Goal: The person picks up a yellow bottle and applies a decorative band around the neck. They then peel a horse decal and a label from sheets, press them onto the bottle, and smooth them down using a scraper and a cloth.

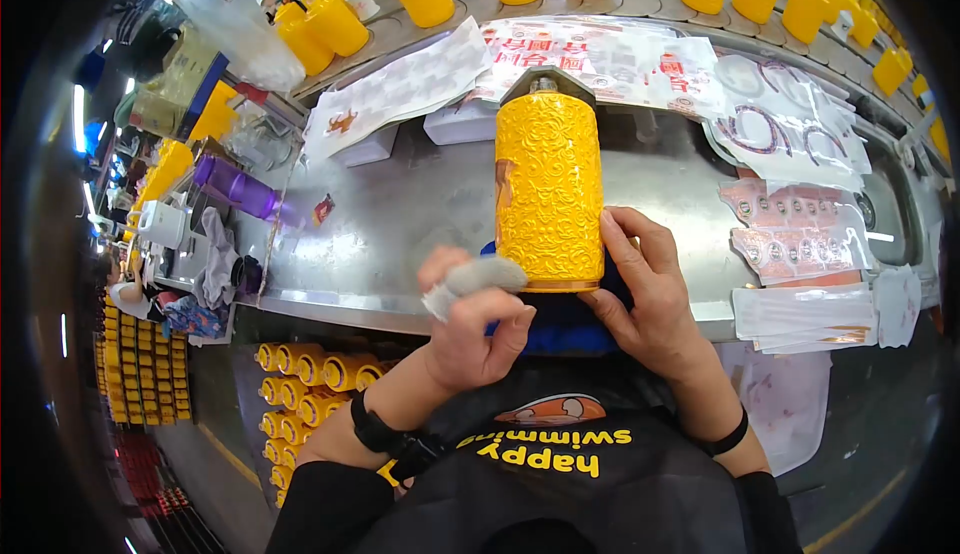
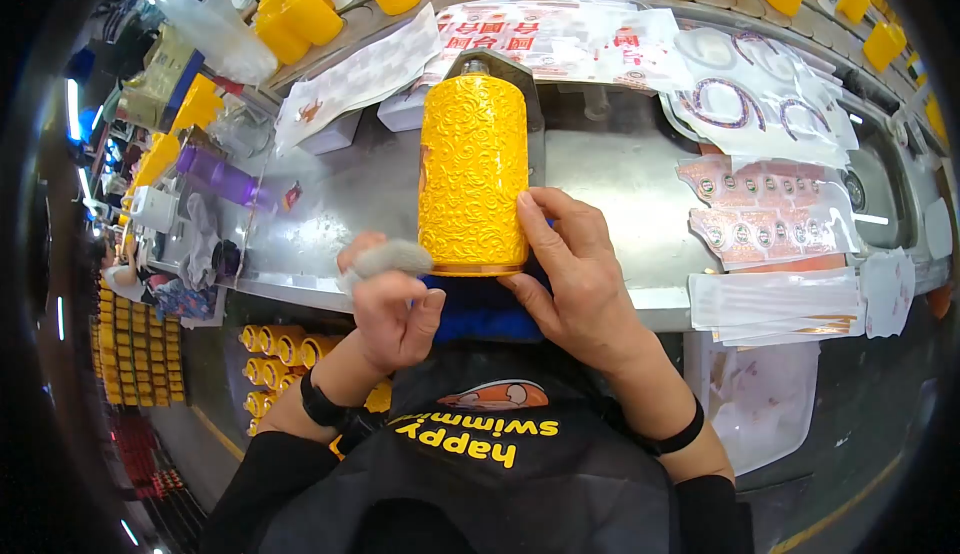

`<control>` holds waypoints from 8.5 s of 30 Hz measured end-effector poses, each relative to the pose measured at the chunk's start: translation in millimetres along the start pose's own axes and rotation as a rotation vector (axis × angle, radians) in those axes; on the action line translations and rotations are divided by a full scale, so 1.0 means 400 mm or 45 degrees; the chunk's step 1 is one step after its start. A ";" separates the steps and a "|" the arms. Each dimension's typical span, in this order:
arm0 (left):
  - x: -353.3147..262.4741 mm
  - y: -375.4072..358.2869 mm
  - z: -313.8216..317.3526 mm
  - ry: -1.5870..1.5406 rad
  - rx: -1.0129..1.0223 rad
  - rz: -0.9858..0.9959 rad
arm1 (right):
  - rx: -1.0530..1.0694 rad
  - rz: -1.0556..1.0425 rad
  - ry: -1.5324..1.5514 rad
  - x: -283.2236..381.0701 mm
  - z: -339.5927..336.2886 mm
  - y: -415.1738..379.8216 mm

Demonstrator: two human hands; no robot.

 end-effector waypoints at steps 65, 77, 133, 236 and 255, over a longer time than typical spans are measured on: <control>0.033 0.059 0.024 0.152 0.153 -0.111 | -0.066 -0.355 0.101 0.051 -0.058 0.006; 0.000 0.098 0.001 0.333 0.237 0.044 | -0.114 -0.221 0.176 0.020 -0.108 0.013; 0.240 0.022 -0.080 -0.294 0.143 -0.236 | 1.063 0.218 -1.331 -0.528 -0.047 0.601; 0.089 0.371 -0.037 -0.461 0.137 -0.340 | -0.006 0.418 -0.144 -0.446 -0.484 0.439; 0.201 0.115 0.092 -1.242 0.005 -0.899 | 0.105 0.084 -0.628 -0.350 -0.384 0.430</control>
Point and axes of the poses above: each hand's wrist, its own y-axis towards the middle knuckle, its own z-axis out of the palm, x = y × z, the point moved 5 cm from there along y, towards the middle knuckle, and after that the axes turned 4 degrees about -y, right-handed, at the moved point
